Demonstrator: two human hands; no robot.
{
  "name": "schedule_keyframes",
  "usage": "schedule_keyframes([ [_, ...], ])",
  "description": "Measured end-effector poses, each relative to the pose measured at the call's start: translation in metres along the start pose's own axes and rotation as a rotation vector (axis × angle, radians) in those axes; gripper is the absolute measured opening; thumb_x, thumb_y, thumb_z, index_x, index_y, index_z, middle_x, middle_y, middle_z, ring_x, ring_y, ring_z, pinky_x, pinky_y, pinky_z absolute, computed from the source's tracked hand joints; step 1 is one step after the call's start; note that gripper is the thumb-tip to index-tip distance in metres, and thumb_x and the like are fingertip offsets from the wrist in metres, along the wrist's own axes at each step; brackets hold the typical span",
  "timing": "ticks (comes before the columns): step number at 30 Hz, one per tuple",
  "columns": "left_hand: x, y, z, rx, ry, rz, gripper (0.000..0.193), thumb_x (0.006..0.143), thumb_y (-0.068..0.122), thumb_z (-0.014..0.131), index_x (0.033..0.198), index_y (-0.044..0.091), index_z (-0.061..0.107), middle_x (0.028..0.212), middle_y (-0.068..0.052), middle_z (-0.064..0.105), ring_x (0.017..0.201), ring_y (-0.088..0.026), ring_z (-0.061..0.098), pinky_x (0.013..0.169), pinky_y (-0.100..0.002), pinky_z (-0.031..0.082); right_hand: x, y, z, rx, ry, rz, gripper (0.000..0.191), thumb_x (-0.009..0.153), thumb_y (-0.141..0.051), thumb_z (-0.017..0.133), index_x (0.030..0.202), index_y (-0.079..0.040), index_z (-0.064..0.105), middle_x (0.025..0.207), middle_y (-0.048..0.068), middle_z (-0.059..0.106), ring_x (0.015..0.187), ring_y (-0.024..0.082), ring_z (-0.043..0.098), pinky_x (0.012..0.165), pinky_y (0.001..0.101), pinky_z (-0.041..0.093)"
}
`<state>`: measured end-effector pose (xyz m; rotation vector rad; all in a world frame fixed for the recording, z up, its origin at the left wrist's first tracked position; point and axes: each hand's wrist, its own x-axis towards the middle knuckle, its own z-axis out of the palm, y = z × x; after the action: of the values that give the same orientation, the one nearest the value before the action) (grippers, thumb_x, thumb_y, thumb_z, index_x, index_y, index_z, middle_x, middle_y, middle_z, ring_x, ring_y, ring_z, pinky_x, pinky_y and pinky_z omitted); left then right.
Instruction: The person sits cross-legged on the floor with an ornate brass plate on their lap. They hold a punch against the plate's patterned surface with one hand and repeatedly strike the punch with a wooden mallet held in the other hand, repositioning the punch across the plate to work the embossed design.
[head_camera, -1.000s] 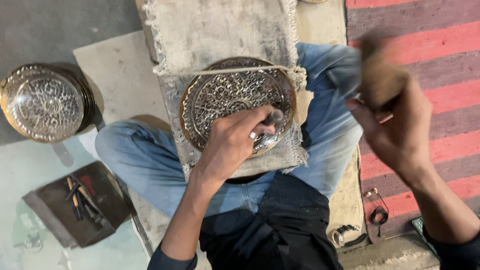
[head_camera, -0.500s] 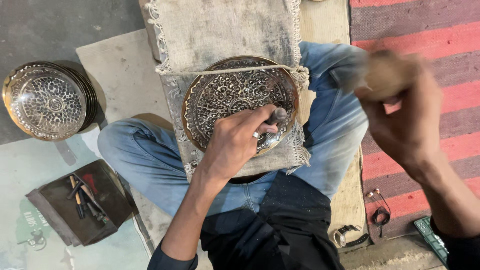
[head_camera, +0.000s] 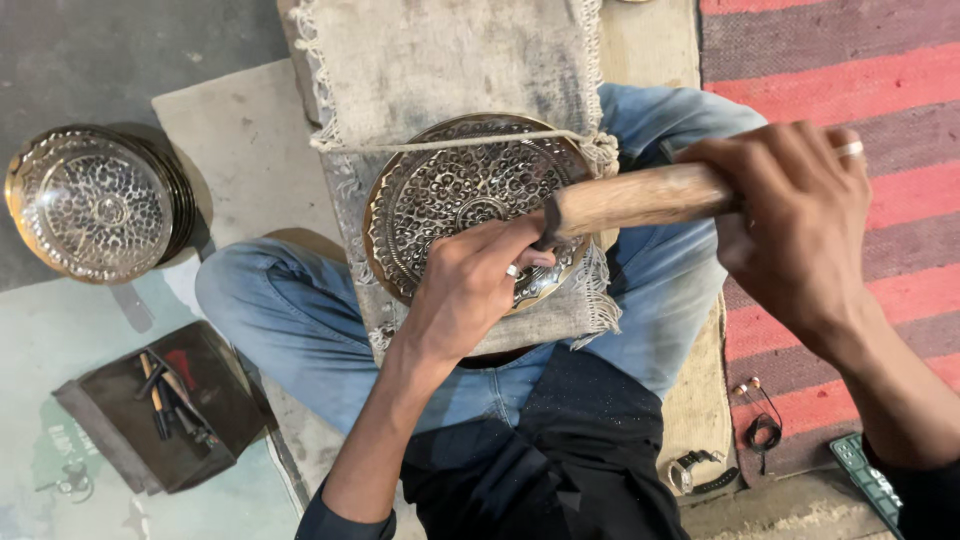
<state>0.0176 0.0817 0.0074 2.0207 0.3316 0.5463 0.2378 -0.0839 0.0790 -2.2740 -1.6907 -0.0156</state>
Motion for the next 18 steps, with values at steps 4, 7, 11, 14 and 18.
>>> schedule_keyframes([
  [4,0.0002,0.0012,-0.0003,-0.017,0.000,0.026,0.038,0.089,-0.013,0.063,0.124,0.001,0.066,0.100,-0.013,0.077,0.090,-0.022,0.080,0.072,-0.031,0.065,-0.0007,0.0012,0.0017,0.109,0.019,0.046,0.043,0.079,0.010,0.076,0.117,0.000,0.058,0.107,0.016,0.065,0.098,0.034,0.068,0.079,0.0416,0.059],
  [7,0.0014,0.0003,-0.0009,-0.010,-0.024,0.024,0.040,0.088,-0.014,0.062,0.125,0.000,0.066,0.098,-0.014,0.077,0.087,-0.022,0.079,0.070,-0.031,0.065,-0.0022,0.0017,0.0033,0.188,0.046,0.082,0.040,0.084,0.008,0.078,0.117,0.002,0.055,0.109,0.016,0.063,0.098,0.033,0.068,0.078,0.0412,0.058],
  [11,0.0002,0.0010,-0.0014,-0.022,0.002,0.024,0.040,0.088,-0.014,0.061,0.126,0.000,0.065,0.101,-0.015,0.077,0.089,-0.023,0.079,0.074,-0.032,0.066,-0.0042,0.0023,0.0065,-0.182,-0.046,-0.026,0.047,0.067,0.009,0.082,0.108,0.000,0.062,0.096,0.015,0.066,0.088,0.034,0.070,0.068,0.0433,0.055],
  [14,0.0008,0.0007,-0.0005,-0.032,0.001,0.041,0.039,0.088,-0.014,0.061,0.125,0.000,0.066,0.101,-0.015,0.077,0.090,-0.023,0.080,0.075,-0.032,0.066,-0.0049,0.0020,0.0080,0.405,0.065,0.266,0.032,0.096,0.000,0.076,0.118,-0.005,0.052,0.109,0.007,0.062,0.097,0.025,0.066,0.079,0.0369,0.056],
  [18,0.0012,-0.0002,-0.0003,-0.047,-0.014,0.015,0.040,0.089,-0.014,0.060,0.126,-0.001,0.066,0.099,-0.014,0.077,0.087,-0.022,0.079,0.074,-0.032,0.066,-0.0047,0.0002,0.0093,-0.049,-0.021,0.089,0.044,0.074,0.001,0.078,0.114,-0.006,0.062,0.095,0.009,0.064,0.086,0.026,0.066,0.069,0.0410,0.053],
])
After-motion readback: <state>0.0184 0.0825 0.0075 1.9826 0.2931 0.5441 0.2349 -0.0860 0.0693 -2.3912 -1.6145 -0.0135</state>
